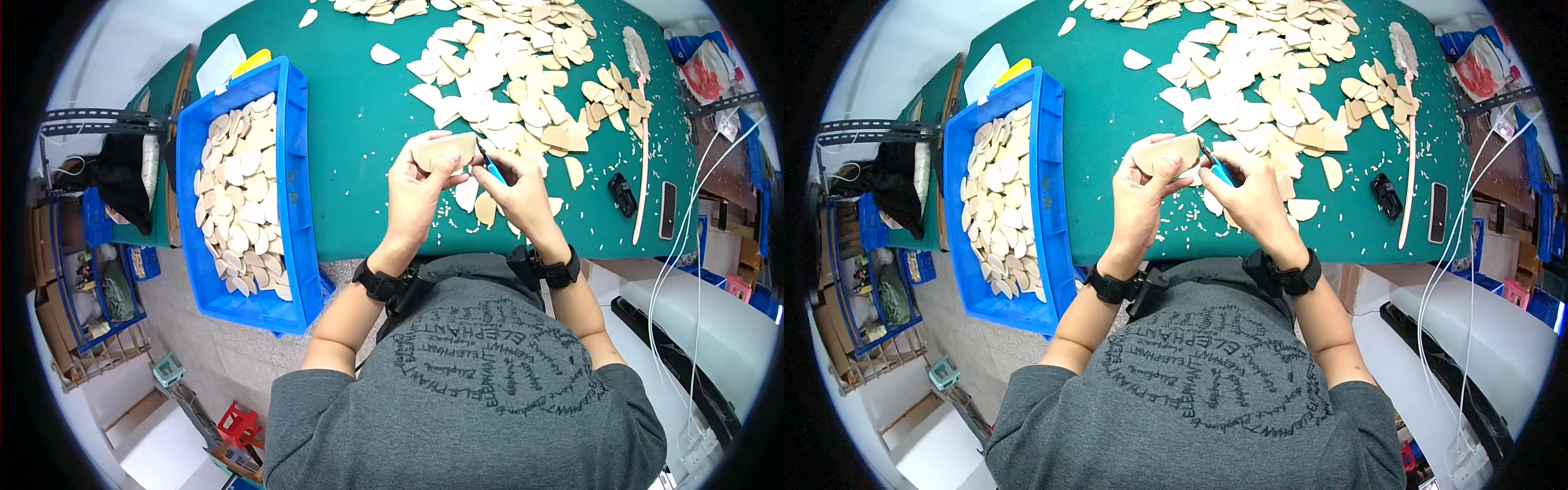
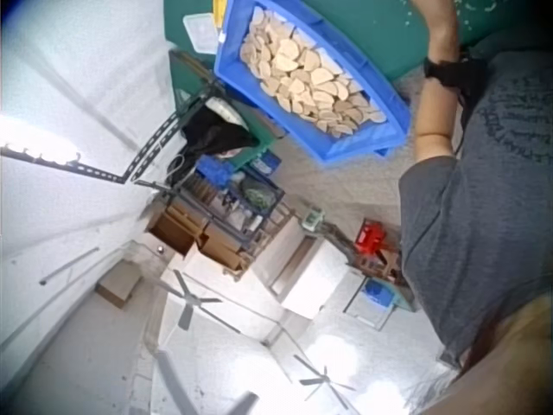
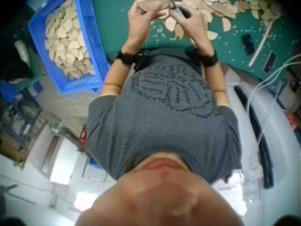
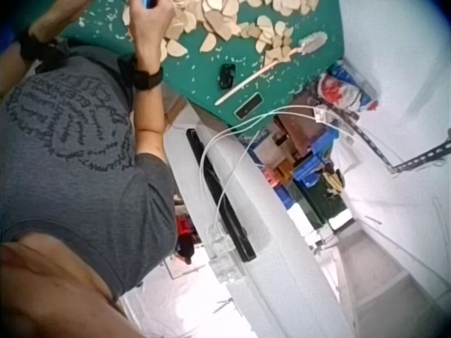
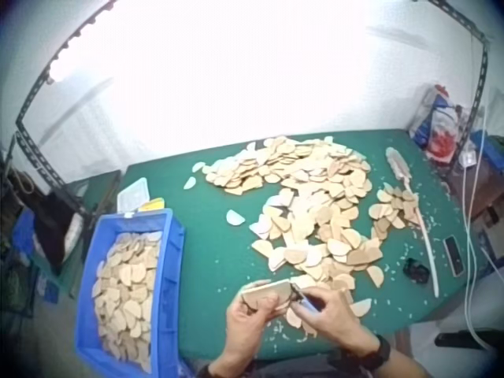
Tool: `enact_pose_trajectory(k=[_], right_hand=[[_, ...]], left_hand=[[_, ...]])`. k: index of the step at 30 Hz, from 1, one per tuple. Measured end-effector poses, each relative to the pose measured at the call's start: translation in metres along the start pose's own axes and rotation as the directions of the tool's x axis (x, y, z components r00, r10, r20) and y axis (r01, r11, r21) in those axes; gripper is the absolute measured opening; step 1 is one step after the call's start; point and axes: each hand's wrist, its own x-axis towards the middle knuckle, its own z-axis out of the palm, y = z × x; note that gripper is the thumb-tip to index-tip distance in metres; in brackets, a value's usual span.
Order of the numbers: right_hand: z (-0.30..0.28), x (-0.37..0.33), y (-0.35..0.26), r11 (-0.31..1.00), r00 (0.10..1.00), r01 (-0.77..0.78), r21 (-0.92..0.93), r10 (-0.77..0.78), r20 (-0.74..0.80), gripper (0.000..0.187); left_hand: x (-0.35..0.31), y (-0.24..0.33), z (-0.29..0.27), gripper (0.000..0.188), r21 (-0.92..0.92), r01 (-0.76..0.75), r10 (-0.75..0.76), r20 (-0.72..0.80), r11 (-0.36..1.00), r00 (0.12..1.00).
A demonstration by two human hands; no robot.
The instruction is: The person uses a small knife to trim and shape light-colored wooden pieces on a green work surface. They pick up individual pieces, shave off edges, and place the finished items into a blue plastic bin. The process is repetitive, focusing on refining the shape of each wooden component.
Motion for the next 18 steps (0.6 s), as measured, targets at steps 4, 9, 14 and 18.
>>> enact_pose_trajectory(k=[4,9,14,18], right_hand=[[0.001,0.000,0.008,0.999,1.000,0.028,0.019,-0.028,0.003,0.020],[0.000,-0.001,0.003,1.000,1.000,0.007,-0.011,-0.007,0.020,0.020],[0.000,-0.001,0.001,0.999,0.998,-0.030,-0.012,0.030,0.046,0.019],[0.008,0.002,0.011,0.999,1.000,0.006,0.052,-0.007,0.010,0.018]], left_hand=[[-0.001,-0.002,0.000,0.038,0.015,-0.025,0.025,-0.013,1.000,1.000],[-0.002,-0.005,-0.002,0.035,0.004,-0.037,0.037,-0.011,0.999,0.999],[-0.004,-0.004,-0.004,0.032,-0.004,-0.030,0.029,-0.027,1.000,0.999],[-0.006,0.000,-0.012,0.031,-0.019,-0.029,0.027,-0.100,0.999,0.995]])
